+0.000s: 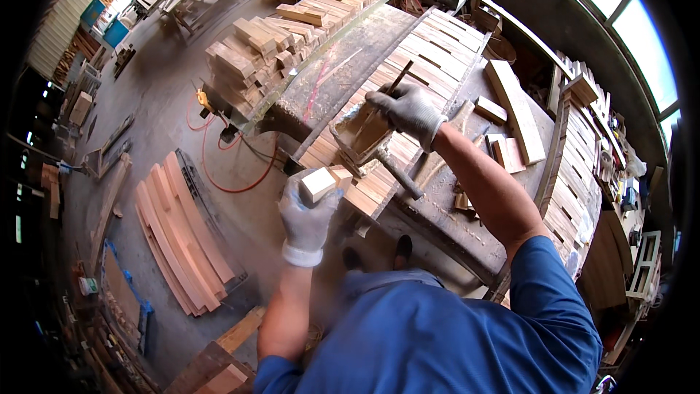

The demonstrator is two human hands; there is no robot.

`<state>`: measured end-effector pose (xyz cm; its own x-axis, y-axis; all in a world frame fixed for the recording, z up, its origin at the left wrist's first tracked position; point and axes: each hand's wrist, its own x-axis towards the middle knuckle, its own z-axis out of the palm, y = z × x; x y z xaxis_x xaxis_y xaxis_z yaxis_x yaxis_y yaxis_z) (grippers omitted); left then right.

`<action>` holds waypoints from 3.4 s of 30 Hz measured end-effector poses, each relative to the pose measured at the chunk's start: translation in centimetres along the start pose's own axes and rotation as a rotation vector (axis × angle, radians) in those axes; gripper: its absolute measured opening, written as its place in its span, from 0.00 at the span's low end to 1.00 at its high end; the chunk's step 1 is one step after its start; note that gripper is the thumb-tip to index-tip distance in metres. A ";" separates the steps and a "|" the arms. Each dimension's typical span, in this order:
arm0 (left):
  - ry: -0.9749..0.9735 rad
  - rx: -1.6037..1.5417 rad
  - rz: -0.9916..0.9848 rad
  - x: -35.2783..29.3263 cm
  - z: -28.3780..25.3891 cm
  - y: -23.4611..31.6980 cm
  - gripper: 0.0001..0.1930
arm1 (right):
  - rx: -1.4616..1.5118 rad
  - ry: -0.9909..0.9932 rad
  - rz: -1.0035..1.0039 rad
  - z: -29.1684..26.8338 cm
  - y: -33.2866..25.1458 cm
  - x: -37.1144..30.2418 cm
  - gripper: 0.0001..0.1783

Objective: The person applies glue to small wooden blocks and stacks them on a workbench. They then use a nail gun to fasten a larger wooden plank to a curved wooden structure, aligning it with other planks.

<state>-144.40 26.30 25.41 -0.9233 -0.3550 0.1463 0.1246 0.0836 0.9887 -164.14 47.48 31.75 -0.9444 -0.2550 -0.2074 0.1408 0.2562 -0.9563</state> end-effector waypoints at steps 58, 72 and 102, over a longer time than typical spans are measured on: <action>0.130 -0.358 -0.135 -2.0 3.4 3.4 0.29 | -0.573 -0.241 0.055 -3.0 0.5 -11.2 0.26; -0.381 -0.212 -0.258 -6.5 5.6 2.3 0.30 | -0.199 0.041 -0.161 -1.5 5.8 -21.4 0.23; -0.684 0.170 -0.167 -4.0 6.3 1.5 0.26 | -0.266 -0.147 -0.304 -3.3 9.0 -20.6 0.28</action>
<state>-142.80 33.72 26.13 -0.9525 0.2822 -0.1148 -0.0450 0.2423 0.9692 -144.36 58.10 28.05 -0.8763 -0.4809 0.0302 -0.2371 0.3757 -0.8959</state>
